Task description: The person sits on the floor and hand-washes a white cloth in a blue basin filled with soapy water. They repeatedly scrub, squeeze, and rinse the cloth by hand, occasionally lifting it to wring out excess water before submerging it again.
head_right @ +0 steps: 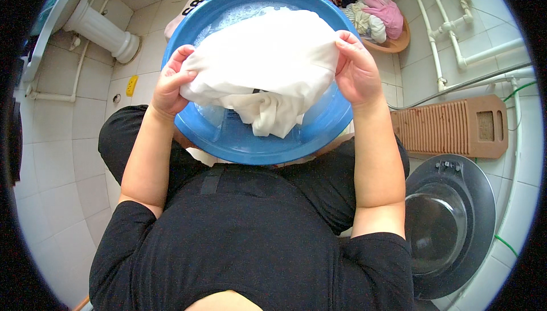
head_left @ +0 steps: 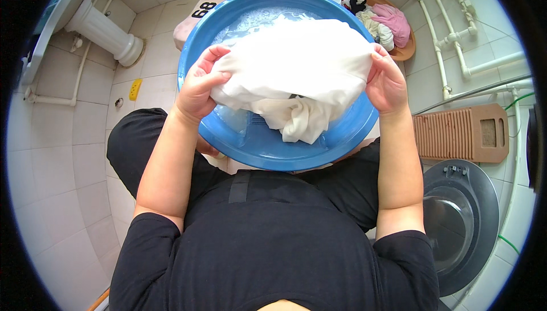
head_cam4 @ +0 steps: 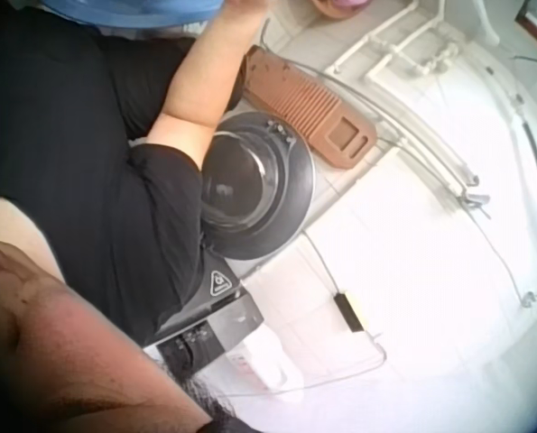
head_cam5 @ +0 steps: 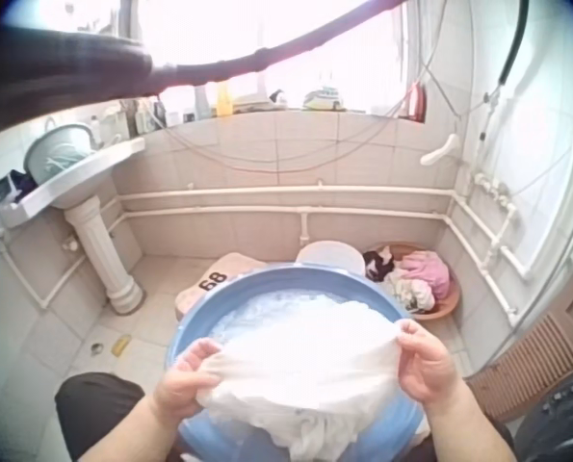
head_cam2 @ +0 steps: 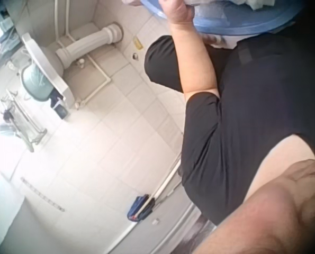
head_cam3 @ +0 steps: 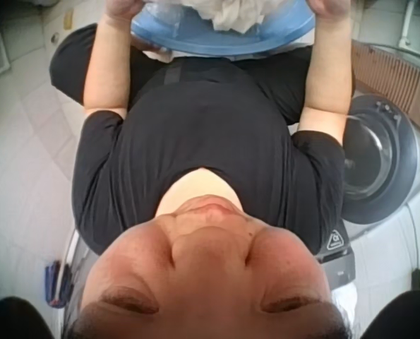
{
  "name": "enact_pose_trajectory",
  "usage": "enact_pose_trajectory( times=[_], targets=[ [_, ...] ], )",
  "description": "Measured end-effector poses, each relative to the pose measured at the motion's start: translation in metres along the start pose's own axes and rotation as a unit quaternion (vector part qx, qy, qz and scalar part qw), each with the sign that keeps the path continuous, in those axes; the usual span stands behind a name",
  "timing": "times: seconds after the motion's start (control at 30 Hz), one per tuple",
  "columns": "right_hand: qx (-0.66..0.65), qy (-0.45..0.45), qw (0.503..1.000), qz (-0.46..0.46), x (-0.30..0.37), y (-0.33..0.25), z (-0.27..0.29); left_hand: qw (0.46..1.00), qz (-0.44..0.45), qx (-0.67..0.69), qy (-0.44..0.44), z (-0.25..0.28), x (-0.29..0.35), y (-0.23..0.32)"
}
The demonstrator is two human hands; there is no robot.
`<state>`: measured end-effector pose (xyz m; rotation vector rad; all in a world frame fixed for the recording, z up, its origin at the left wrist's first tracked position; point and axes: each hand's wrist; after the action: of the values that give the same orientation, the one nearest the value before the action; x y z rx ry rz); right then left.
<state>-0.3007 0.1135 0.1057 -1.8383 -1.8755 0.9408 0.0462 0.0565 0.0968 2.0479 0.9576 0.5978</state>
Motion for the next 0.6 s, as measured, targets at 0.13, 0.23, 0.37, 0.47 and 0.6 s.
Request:
enact_pose_trajectory(
  times=[0.13,0.23,0.37,0.47,0.6],
  targets=[
    [0.417,0.123,0.9,0.014,-0.006,0.015,-0.003,0.97,-0.075,-0.231,0.014,-0.026,0.003,0.001],
    [0.76,0.077,0.645,0.026,0.001,0.027,-0.012,0.824,-0.088,-0.522,-0.203,-0.082,0.01,0.003],
    [0.484,0.022,0.872,-0.068,0.004,0.041,-0.023,0.759,-0.032,-0.549,-0.348,-0.086,0.019,-0.026],
    [0.583,-0.186,0.791,0.0,0.008,0.043,-0.037,0.828,0.041,-0.506,-0.236,-0.063,0.008,-0.015],
    [0.714,-0.296,0.629,0.085,0.014,0.047,-0.056,0.694,0.05,-0.718,0.019,-0.01,-0.006,-0.012]
  ],
)
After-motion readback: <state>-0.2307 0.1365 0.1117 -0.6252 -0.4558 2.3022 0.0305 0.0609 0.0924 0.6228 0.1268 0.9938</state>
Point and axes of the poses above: each hand's wrist, its own x-axis away from the middle knuckle, its own z-axis out of the back of the hand, y = z × x, and after that the axes turned 8 degrees about z, right-handed
